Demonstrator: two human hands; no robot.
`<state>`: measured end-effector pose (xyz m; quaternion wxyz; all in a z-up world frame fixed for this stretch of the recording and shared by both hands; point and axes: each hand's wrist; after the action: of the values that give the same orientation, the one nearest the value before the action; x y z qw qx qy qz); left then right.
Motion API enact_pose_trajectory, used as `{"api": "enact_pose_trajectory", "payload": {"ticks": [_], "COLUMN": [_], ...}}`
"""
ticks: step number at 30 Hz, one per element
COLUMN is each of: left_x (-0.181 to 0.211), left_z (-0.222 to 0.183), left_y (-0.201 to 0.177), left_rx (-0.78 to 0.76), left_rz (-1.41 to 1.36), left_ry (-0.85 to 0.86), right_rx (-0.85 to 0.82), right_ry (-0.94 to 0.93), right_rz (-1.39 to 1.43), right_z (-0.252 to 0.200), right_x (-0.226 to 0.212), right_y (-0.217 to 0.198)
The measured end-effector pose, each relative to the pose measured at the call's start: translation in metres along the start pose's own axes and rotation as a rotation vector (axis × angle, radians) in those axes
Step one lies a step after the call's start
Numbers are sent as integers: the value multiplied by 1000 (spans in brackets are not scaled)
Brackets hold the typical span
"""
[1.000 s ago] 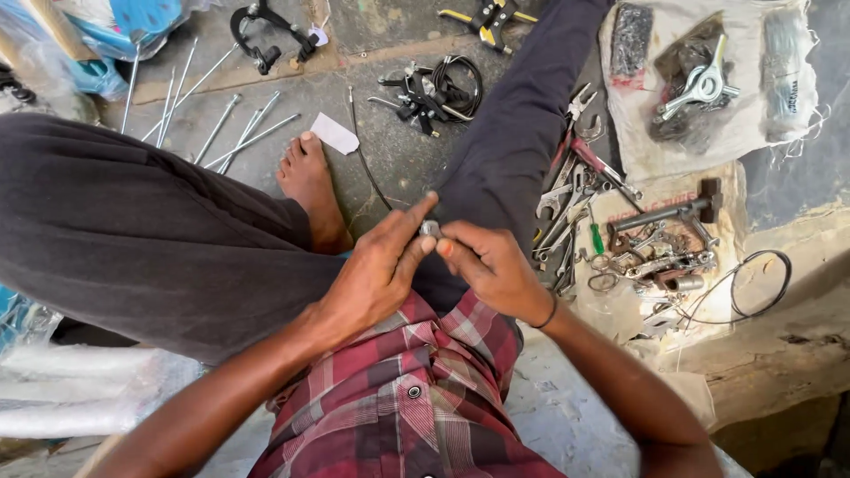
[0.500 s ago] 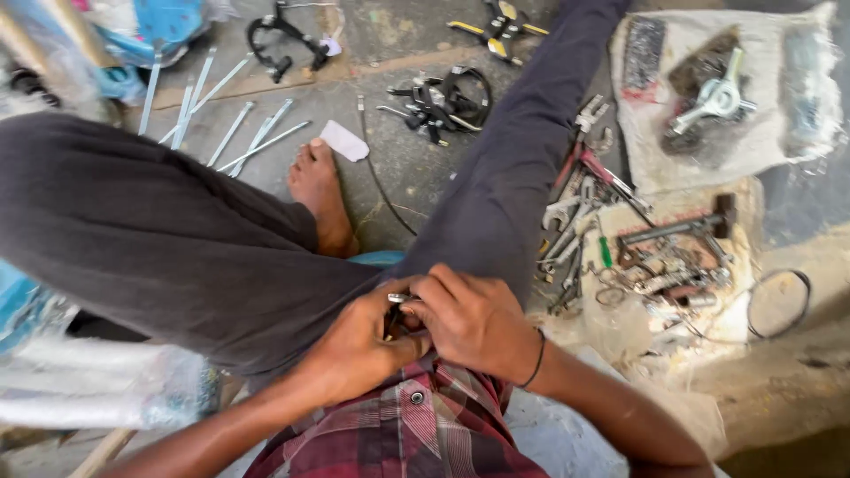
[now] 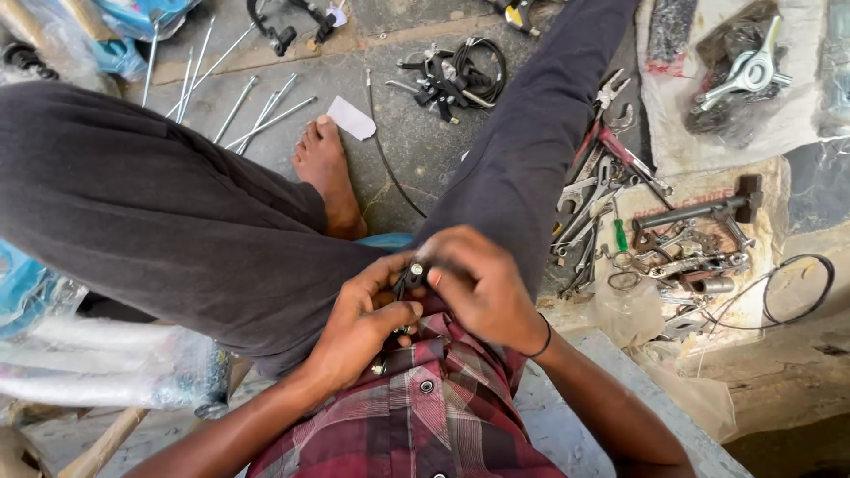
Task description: The person sits on the floor and assembles bicycle brake components. They handle a brake caliper, thread a cable through it, and use a wrench to tighten a bolt while holding the assembly.
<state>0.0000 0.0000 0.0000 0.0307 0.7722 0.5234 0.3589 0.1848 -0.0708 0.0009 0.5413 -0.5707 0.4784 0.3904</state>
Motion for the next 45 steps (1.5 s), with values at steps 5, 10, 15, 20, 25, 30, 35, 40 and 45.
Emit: {"api": "enact_pose_trajectory", "payload": {"ticks": [5,10,15,20,25,30,35,40,45], "left_x": [0,-1,-14,-10,-1,1,-1,-8,-6], "left_z": [0,5,8,8,10,11,14,16,18], "left_y": [-4,-9,-12,-14,-1,5,5,5,7], "left_rx": [9,27,32,71,68,158,97,109,123], "left_rz": [-148,-179,-200,-281,-346,-232,-356,-387,-331], "left_ry": [-40,-110,-68,-131,-192,-201,-195,-175,-161], "right_rx": [-6,44,38,80,30,81,131,112,137], "right_ry": [569,549,422,246,23,52,183,31,88], "right_rz": [789,877,731,371,114,-10,-19,-91,-55], "right_z": [-5,-5,-5,-18,-16,-17,-15,-16,-13], "right_x": [34,47,43,27,12,4,2,2,1], "right_y": [10,14,20,20,18,18,24,24,28]}}
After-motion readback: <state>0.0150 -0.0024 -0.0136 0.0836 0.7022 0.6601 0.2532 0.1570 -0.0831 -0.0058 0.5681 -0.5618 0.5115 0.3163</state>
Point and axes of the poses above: each hand's wrist, its own z-axis towards the middle knuckle, its own y-axis out of the palm, x = y × z, and after that the axes turned 2 degrees about z, right-handed
